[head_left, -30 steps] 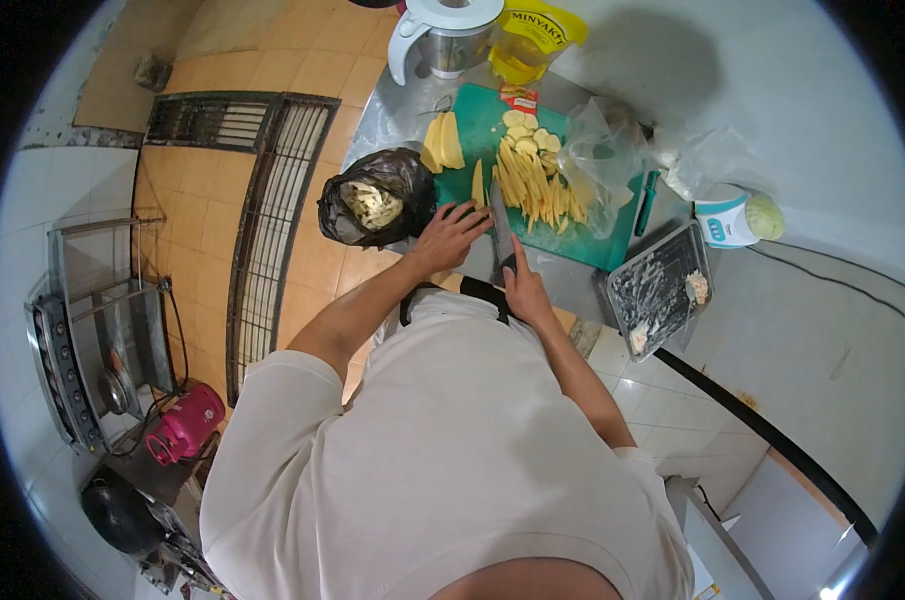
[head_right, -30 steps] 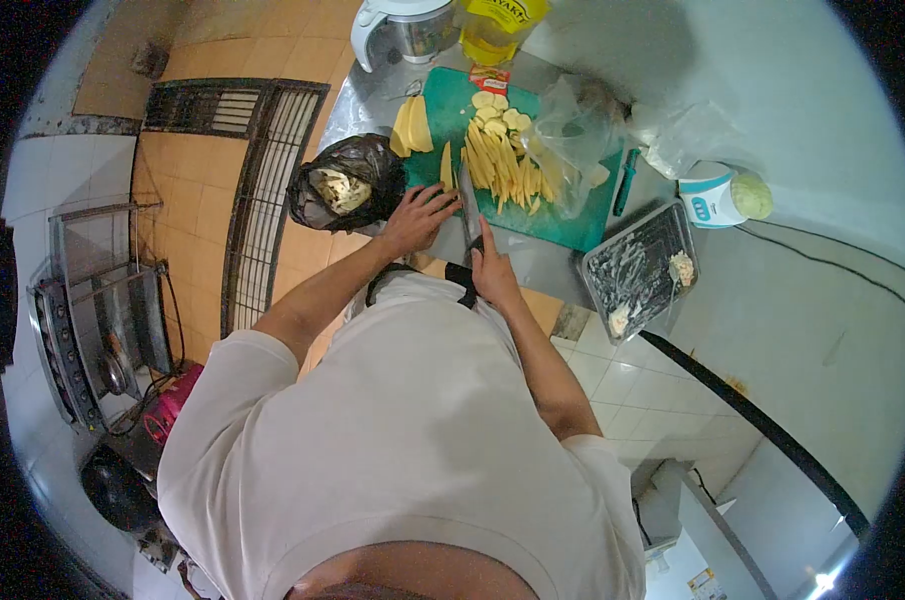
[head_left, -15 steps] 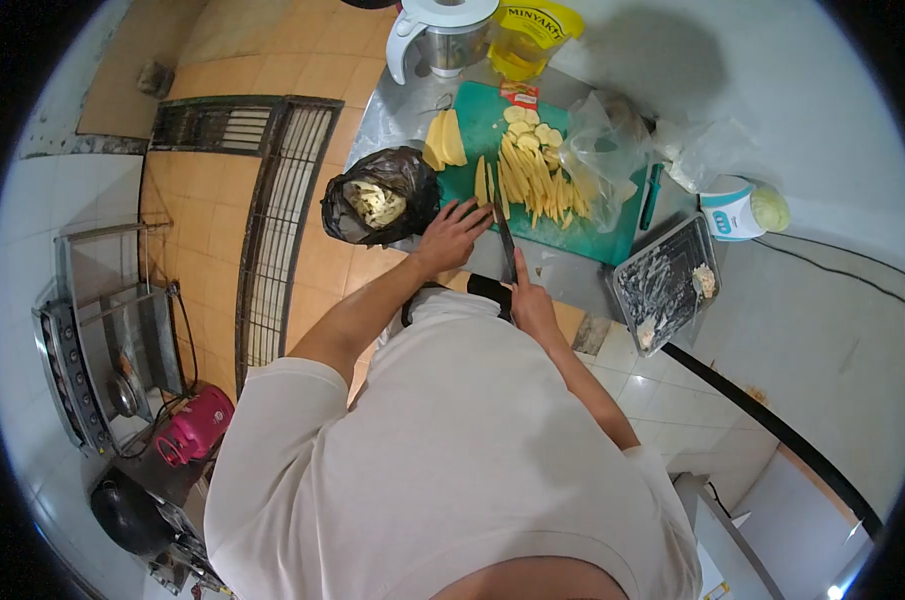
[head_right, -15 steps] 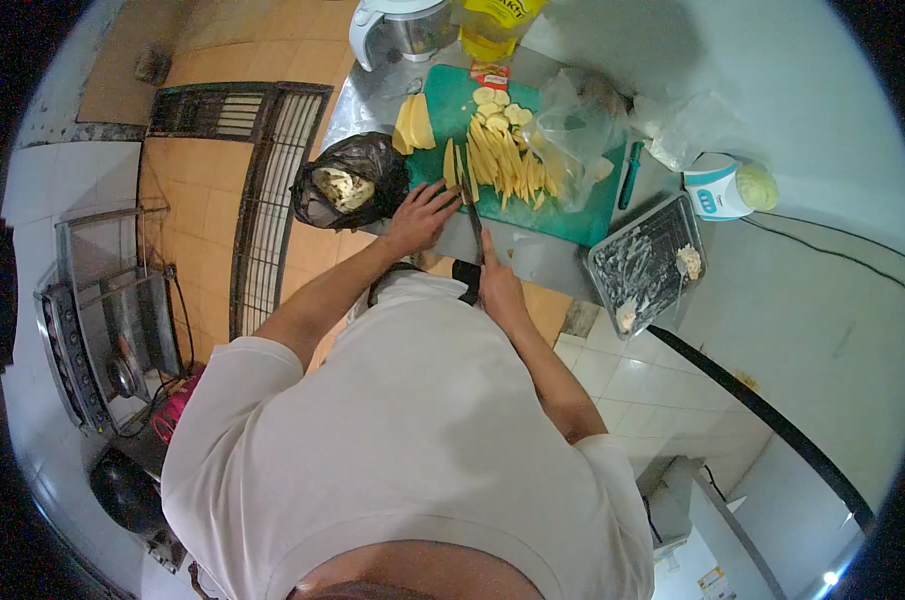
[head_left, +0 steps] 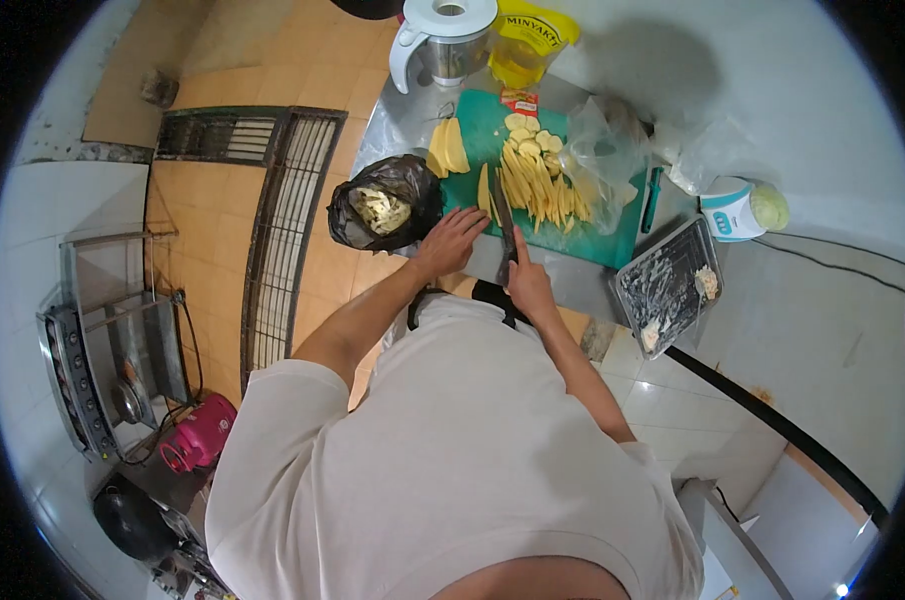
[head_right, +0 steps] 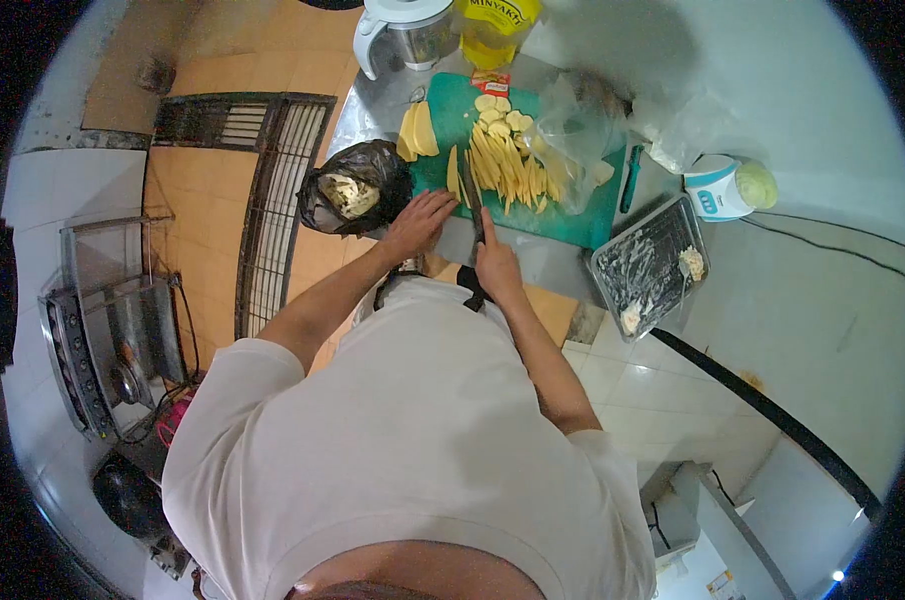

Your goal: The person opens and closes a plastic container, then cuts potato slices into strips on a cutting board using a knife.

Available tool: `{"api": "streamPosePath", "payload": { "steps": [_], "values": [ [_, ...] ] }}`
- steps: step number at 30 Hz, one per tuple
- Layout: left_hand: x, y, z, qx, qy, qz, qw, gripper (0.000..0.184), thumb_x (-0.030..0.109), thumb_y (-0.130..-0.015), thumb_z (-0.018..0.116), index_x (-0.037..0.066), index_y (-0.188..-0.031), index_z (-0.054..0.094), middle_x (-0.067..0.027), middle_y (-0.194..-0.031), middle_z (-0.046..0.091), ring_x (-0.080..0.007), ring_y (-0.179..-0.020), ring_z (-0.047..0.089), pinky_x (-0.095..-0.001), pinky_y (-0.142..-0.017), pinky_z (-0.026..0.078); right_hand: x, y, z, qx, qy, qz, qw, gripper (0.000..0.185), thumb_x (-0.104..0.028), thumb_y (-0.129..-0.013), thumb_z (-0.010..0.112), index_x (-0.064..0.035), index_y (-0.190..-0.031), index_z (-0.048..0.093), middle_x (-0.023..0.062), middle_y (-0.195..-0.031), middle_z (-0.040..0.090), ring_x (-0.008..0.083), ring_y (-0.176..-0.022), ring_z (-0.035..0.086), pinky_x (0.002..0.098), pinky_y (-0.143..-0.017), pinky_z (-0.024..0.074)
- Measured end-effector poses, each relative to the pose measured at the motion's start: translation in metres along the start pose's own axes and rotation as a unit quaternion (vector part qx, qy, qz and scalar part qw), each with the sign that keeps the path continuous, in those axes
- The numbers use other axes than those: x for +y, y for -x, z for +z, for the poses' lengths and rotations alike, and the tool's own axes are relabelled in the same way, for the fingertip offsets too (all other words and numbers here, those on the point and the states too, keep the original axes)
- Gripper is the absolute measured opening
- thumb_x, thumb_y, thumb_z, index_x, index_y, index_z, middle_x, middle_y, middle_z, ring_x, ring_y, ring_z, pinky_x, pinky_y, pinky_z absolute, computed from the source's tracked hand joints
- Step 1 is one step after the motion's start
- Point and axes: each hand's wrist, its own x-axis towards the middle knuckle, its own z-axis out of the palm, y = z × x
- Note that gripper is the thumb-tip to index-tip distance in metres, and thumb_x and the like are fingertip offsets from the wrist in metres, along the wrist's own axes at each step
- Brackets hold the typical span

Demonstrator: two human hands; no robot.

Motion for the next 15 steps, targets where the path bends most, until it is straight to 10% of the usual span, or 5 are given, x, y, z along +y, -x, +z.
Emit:
{"api": "streamPosePath", "payload": {
  "steps": [15],
  "values": [
    [-0.007,-0.009,-0.007,0.081,0.062,-0.085,0.991,0.063,-0.001,-0.077,0.058,0.0,-0.139,0.049,-0.0184,-0.144,0.048,-0.0359,-0.139,0.042,-0.0475,-0.115,0.036,-0.023,0.026,-0.001,-0.014,-0.005,-0.026,1.0,0.075,-0.005,-0.095,0.047,-0.0098,-0.161,0.012,0.0347,-0.088,0.065,0.0504,-0.078,0.066,0.0582,-0.072,0.0519]
  ]
}}
